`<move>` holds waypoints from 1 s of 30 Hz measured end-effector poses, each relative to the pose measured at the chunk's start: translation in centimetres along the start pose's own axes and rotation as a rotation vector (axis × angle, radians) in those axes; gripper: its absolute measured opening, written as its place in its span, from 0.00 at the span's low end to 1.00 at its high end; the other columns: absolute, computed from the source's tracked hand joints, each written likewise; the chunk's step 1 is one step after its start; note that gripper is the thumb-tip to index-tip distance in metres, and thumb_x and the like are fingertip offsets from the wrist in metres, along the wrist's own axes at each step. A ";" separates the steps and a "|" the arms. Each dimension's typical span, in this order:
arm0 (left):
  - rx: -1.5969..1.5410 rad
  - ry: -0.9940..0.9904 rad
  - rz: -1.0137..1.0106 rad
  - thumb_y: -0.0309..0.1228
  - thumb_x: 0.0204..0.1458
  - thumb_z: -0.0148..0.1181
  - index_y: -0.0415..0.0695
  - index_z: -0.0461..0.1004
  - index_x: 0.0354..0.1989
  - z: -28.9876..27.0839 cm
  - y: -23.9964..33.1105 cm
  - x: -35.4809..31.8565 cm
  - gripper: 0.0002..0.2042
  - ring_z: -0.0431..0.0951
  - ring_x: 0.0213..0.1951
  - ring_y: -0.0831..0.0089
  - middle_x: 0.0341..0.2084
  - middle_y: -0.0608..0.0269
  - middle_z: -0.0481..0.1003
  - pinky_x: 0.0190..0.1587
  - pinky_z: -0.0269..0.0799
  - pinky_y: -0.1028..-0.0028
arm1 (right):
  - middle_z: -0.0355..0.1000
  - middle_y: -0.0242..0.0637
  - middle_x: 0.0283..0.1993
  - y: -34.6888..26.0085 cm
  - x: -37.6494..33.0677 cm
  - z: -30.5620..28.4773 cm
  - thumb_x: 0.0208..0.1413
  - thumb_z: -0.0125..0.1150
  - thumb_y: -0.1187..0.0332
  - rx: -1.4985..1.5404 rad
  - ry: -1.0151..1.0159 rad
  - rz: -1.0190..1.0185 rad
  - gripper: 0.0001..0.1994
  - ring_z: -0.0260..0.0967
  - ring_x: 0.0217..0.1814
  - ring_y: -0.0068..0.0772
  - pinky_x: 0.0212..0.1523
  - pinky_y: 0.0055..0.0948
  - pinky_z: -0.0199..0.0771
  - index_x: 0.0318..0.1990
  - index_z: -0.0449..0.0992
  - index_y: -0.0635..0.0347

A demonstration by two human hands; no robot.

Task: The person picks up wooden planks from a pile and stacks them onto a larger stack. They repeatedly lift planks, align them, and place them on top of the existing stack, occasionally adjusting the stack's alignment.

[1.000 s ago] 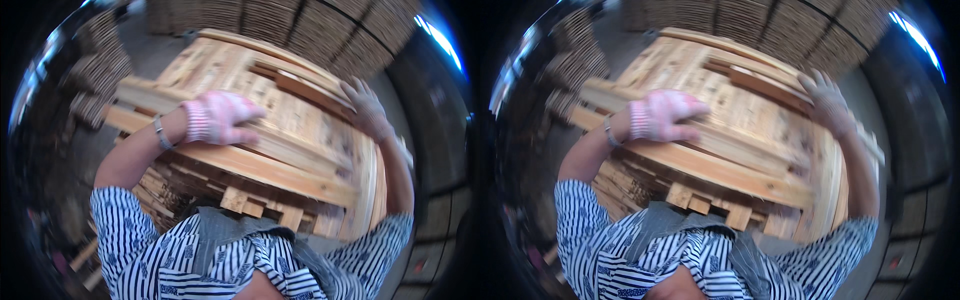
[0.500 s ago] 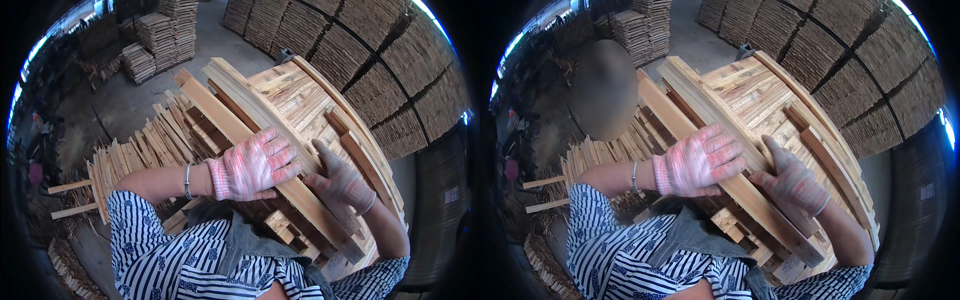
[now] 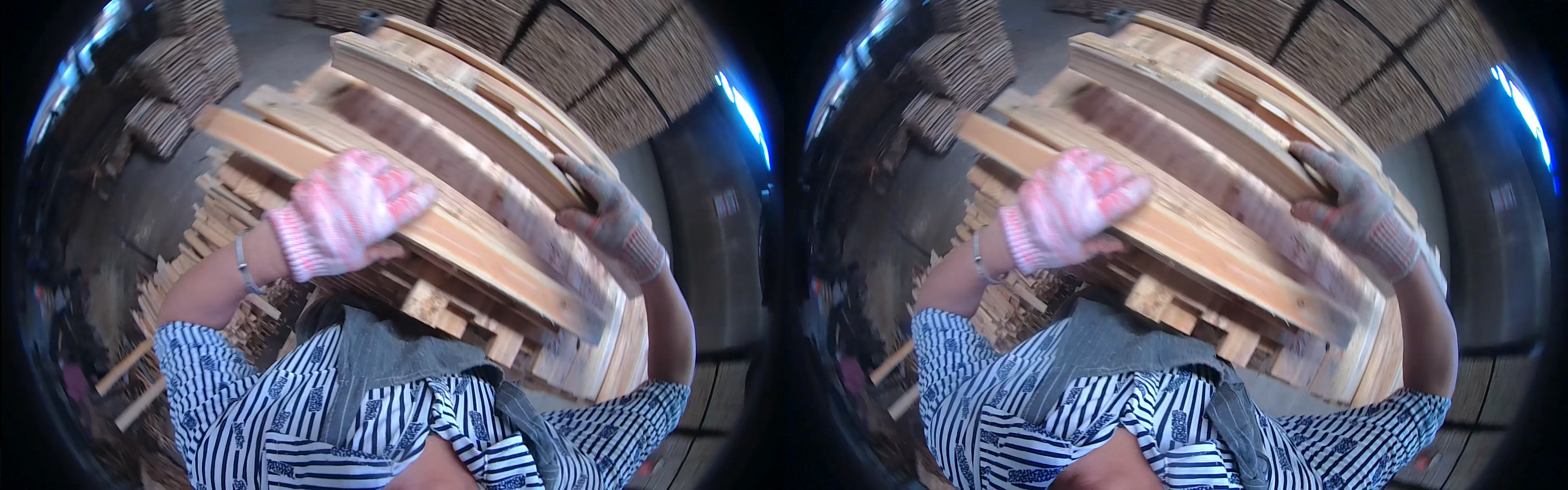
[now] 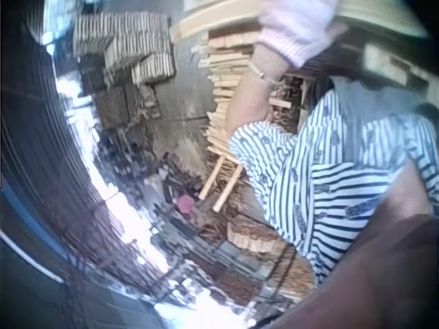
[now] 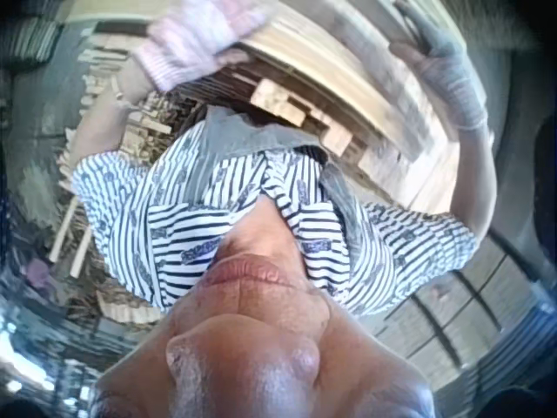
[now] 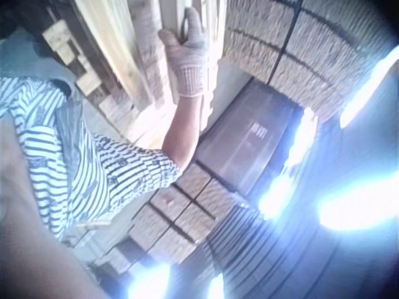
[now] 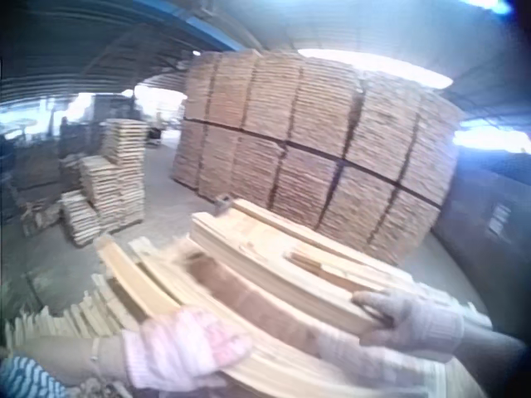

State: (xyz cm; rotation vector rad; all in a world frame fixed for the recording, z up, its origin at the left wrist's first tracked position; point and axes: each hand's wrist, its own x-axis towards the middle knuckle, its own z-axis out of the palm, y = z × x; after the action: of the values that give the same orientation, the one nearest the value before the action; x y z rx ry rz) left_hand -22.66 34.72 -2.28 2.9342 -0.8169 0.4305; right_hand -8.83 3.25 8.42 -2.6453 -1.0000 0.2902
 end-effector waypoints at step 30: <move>-0.083 -0.420 0.040 0.45 0.55 0.63 0.38 0.70 0.51 -2.9 2.4 4.3 0.24 0.79 0.43 0.59 0.40 0.52 0.77 0.47 0.77 0.62 | 0.67 0.49 0.65 1.4 -8.3 -0.6 0.54 0.57 0.81 -0.027 0.443 -0.187 0.28 0.65 0.67 0.45 0.67 0.38 0.64 0.66 0.68 0.64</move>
State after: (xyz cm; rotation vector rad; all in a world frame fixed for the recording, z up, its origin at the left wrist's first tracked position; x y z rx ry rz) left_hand -21.12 30.96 1.69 2.9727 -0.9055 -0.2258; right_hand -13.92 -3.48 9.16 -2.4517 -1.0847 -0.3379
